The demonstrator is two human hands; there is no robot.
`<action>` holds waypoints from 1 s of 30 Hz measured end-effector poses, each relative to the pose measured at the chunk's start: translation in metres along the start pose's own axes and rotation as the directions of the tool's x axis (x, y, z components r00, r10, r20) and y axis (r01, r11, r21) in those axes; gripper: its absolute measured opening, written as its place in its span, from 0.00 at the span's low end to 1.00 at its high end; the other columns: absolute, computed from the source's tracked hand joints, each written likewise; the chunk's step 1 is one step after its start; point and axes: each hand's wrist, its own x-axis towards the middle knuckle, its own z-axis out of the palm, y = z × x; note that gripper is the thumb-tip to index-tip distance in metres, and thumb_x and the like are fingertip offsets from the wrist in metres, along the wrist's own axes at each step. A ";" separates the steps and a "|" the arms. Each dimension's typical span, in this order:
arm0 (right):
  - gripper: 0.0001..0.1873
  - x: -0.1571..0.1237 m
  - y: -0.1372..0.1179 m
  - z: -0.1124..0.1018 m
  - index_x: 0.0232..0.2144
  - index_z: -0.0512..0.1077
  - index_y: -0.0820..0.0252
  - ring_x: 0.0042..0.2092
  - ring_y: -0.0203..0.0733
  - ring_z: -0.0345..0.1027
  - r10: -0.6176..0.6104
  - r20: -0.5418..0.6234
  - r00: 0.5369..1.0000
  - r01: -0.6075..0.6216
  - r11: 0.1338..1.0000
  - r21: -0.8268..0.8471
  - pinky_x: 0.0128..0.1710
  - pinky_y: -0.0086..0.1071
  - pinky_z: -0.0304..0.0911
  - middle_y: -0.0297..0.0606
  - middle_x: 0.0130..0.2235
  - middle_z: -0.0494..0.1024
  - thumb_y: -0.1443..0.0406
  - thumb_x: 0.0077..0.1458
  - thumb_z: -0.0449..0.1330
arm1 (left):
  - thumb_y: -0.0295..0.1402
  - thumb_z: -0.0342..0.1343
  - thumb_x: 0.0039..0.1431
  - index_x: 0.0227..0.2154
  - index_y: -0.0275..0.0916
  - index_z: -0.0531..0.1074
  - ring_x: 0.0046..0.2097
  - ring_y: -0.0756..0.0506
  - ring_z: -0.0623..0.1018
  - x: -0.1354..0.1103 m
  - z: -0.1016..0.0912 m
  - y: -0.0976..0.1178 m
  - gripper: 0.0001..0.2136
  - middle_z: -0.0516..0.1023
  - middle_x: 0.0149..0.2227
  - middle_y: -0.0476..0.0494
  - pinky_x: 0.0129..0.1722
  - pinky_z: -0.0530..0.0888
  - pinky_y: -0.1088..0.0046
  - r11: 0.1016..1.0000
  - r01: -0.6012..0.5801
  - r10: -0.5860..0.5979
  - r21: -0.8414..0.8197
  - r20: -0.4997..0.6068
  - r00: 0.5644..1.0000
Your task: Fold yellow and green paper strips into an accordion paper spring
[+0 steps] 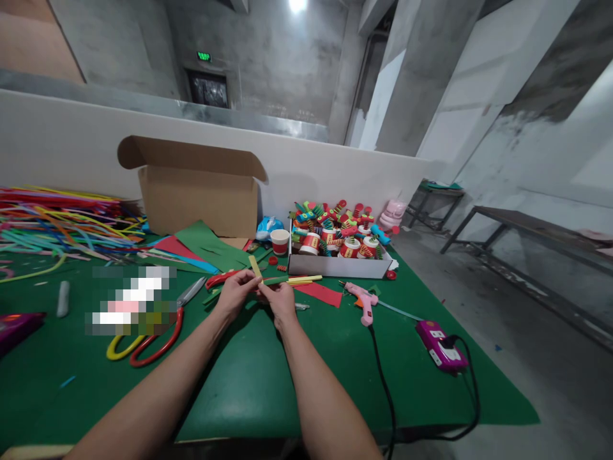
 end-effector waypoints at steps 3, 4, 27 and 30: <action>0.16 0.001 0.001 0.000 0.23 0.72 0.62 0.23 0.34 0.67 -0.006 0.008 1.000 0.006 1.000 -0.013 0.26 0.28 0.63 0.31 0.22 0.74 0.60 0.31 0.69 | 0.43 0.65 0.36 0.17 0.37 0.67 0.22 0.53 0.64 -0.001 0.001 0.002 0.16 0.65 0.18 0.53 0.23 0.61 0.78 1.000 -0.011 0.011 0.017 -0.013 1.000; 0.15 0.001 0.001 0.000 0.23 0.72 0.62 0.23 0.34 0.67 -0.006 0.009 1.000 0.006 1.000 -0.016 0.26 0.28 0.63 0.31 0.22 0.74 0.60 0.31 0.69 | 0.43 0.65 0.36 0.17 0.37 0.67 0.22 0.53 0.64 -0.001 0.001 0.002 0.16 0.65 0.18 0.54 0.23 0.60 0.78 1.000 -0.012 0.012 0.023 -0.014 1.000; 0.19 -0.001 -0.008 -0.006 0.27 0.74 0.62 0.26 0.35 0.70 0.045 0.139 0.989 -0.045 0.999 -0.003 0.28 0.28 0.65 0.34 0.24 0.77 0.60 0.29 0.70 | 0.44 0.64 0.37 0.19 0.36 0.67 0.22 0.53 0.66 0.002 -0.004 -0.003 0.17 0.67 0.18 0.54 0.23 0.63 0.78 0.999 -0.005 0.005 0.047 -0.004 1.000; 0.18 -0.002 -0.011 -0.007 0.27 0.74 0.63 0.25 0.34 0.70 0.077 0.144 0.987 -0.080 0.997 0.015 0.28 0.28 0.65 0.34 0.23 0.76 0.59 0.32 0.69 | 0.43 0.64 0.37 0.19 0.35 0.68 0.23 0.54 0.65 0.002 -0.004 -0.003 0.16 0.66 0.19 0.54 0.23 0.62 0.79 0.998 -0.021 0.022 0.051 -0.004 1.000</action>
